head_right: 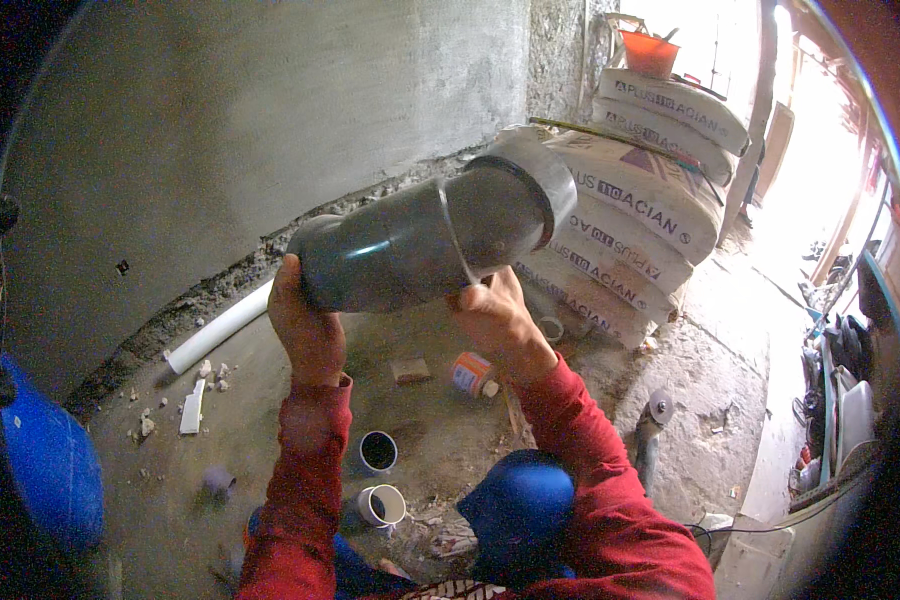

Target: The person applies solvent cement to the ends of PVC pipe fittings using a brush, then joins the pieces together to form a connected assembly. The person handles multiple fittings and a can of cement, repeatedly dipping the brush and coating the surfaces before pressing the parts together.

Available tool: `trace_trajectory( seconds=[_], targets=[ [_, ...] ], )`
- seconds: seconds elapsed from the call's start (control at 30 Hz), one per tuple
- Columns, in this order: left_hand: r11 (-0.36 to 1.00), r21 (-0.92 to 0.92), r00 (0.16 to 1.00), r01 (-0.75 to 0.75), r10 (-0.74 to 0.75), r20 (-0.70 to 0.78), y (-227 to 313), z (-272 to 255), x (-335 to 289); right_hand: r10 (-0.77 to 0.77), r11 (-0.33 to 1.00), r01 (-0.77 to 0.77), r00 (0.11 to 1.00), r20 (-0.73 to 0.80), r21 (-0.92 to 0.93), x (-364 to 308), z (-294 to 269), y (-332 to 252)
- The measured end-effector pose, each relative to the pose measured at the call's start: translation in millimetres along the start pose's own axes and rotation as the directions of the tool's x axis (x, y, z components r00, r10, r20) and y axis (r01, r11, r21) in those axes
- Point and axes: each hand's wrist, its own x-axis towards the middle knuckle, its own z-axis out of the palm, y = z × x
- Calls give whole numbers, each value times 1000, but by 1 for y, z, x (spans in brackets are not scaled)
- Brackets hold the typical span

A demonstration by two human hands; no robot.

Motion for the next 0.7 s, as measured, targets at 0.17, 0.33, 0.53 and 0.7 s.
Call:
trace_trajectory(
  seconds=[0.17,0.33,0.53,0.7],
  targets=[
    [973,198,991,-118,128,-41,1,-5,-9,178,578,-141,983,45,804,-4,1,-4],
    [914,320,964,-251,266,-5,8,-18,-4,255,672,-94,961,-110,735,-3,-4,-34],
    [943,305,979,-134,174,-108,6,-22,-25,132,866,-60,985,-111,497,-1,7,-40],
    [964,263,928,30,72,-367,-7,-9,-42,235,805,-99,958,-162,585,-3,34,-36]
  ],
)
